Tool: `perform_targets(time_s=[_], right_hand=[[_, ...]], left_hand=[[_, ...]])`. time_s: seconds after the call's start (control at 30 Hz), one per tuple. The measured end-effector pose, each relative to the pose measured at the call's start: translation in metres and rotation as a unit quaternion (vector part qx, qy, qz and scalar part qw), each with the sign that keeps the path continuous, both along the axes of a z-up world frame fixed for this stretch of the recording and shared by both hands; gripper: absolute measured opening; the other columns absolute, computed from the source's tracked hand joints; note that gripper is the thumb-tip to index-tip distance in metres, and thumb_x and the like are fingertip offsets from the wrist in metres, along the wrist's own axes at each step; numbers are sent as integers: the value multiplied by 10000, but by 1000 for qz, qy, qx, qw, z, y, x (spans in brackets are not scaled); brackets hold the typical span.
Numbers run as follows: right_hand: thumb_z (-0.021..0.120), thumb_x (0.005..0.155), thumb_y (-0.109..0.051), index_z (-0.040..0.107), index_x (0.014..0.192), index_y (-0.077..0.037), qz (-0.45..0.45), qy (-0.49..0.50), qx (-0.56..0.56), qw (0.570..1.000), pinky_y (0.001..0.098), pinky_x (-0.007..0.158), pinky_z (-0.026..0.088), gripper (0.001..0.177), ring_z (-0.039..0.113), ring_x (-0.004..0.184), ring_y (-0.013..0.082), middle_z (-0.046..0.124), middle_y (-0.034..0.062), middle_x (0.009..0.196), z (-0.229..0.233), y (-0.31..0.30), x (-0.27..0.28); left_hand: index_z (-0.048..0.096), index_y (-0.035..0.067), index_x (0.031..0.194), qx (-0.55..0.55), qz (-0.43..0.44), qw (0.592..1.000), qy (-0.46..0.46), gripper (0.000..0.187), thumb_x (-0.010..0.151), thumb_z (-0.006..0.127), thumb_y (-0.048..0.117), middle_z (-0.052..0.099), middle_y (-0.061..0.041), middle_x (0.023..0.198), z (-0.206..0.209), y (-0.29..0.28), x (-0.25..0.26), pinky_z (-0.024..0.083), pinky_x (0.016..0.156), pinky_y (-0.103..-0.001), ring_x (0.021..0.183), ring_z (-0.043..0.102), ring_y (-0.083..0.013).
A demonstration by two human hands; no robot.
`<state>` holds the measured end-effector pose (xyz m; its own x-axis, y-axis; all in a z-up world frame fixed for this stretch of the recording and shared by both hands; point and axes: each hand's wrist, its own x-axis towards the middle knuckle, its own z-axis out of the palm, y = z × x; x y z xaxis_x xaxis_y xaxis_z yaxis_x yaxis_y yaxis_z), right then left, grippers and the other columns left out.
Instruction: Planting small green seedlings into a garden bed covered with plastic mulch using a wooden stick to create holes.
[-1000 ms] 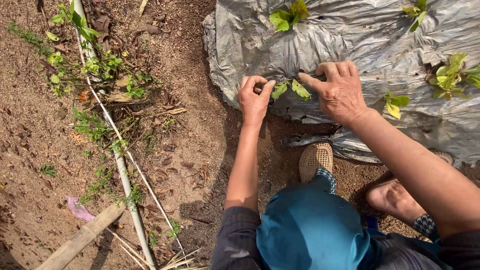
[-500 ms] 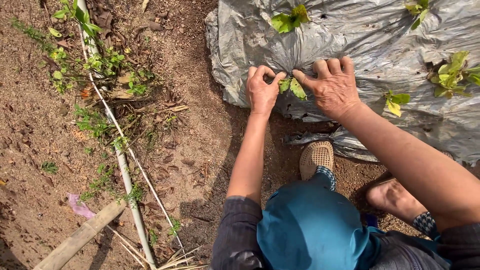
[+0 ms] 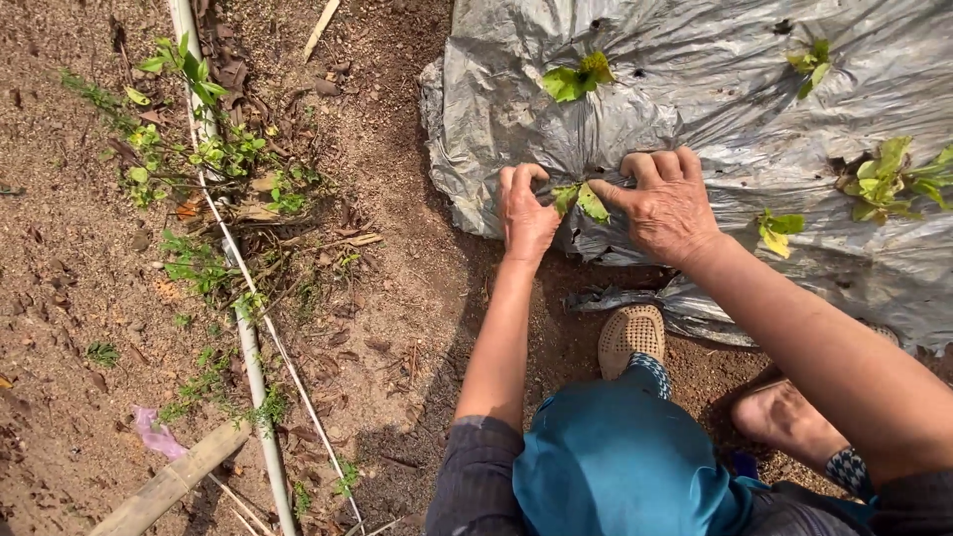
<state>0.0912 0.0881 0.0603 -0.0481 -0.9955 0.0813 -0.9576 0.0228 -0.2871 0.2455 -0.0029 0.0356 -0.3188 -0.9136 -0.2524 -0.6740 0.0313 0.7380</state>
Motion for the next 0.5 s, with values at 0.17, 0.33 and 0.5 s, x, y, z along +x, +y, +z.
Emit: perform_targets(time_s=[0.17, 0.33, 0.5], right_hand=[[465, 694, -111, 551, 988, -314, -4, 17, 6, 1000, 370, 808, 289, 367, 429, 878, 205, 419, 13, 929, -3, 1, 4], [433, 726, -119, 557, 972, -351, -28, -37, 44, 998, 362, 849, 301, 361, 454, 911, 186, 456, -14, 961, -4, 2, -5], [435, 728, -111, 542, 1022, -335, -36, -40, 29, 998, 350, 828, 340, 384, 465, 930, 190, 442, -24, 965, -9, 5, -4]], left_hand=[[439, 182, 803, -15, -15, 999, -26, 373, 543, 706, 191, 389, -12, 792, -10, 2, 4, 437, 627, -369, 724, 510, -271], [490, 118, 880, 106, -99, 989, 4, 312, 604, 605, 28, 429, -68, 825, 11, -25, 15, 452, 670, -367, 755, 541, -295], [555, 101, 1037, -86, -105, 991, 10, 271, 768, 527, 123, 504, -95, 892, 30, -93, -34, 401, 765, -396, 838, 507, -286]])
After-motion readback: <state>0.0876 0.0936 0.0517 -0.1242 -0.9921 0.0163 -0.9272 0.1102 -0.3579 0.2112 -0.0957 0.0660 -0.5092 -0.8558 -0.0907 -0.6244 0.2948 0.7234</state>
